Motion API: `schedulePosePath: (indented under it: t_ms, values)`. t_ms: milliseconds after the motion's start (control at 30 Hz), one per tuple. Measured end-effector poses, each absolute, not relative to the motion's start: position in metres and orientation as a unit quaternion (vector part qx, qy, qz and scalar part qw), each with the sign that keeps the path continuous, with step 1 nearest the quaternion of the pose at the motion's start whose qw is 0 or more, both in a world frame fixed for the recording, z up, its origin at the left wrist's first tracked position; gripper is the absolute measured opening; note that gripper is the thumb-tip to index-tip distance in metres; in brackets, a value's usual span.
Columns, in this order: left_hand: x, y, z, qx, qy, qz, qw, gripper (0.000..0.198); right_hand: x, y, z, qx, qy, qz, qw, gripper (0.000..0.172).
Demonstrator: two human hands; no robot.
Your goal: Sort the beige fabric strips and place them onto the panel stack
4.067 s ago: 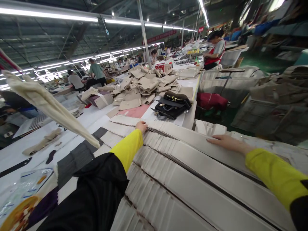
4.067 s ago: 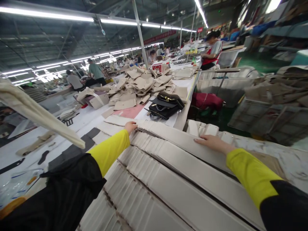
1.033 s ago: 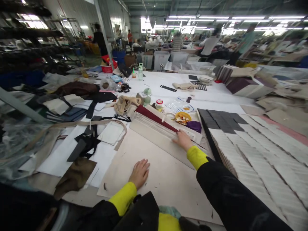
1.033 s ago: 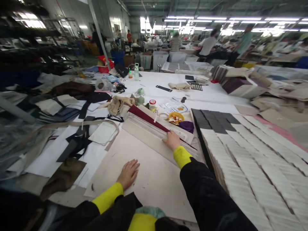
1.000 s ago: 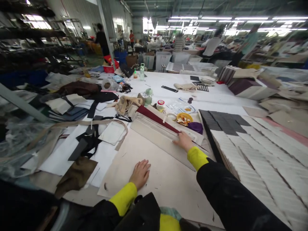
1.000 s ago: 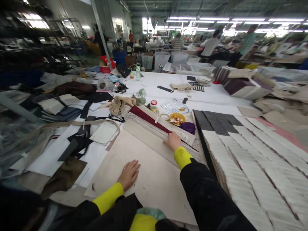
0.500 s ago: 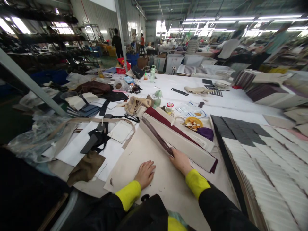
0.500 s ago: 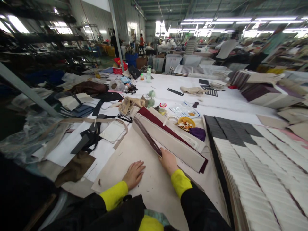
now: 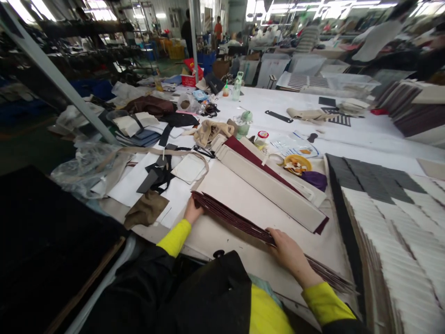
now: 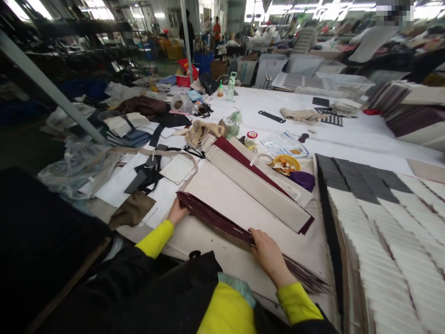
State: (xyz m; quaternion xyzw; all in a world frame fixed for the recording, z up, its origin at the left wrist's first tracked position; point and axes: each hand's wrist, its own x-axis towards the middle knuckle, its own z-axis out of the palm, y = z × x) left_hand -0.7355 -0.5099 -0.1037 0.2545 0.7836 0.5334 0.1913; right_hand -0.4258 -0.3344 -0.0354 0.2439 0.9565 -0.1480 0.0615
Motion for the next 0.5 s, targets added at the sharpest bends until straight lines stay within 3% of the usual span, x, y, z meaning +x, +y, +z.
schedulePosePath:
  t_ms: [200, 500]
  values:
    - [-0.789, -0.512, -0.094, 0.266, 0.767, 0.524, 0.259, 0.103, -0.424, -0.336, -0.038, 0.245, 0.961, -0.118, 0.04, 0.035]
    - [-0.777, -0.478, -0.085, 0.445, 0.631, 0.494, 0.4, 0.097, -0.426, -0.342, -0.04, 0.276, 0.957, -0.085, 0.001, 0.047]
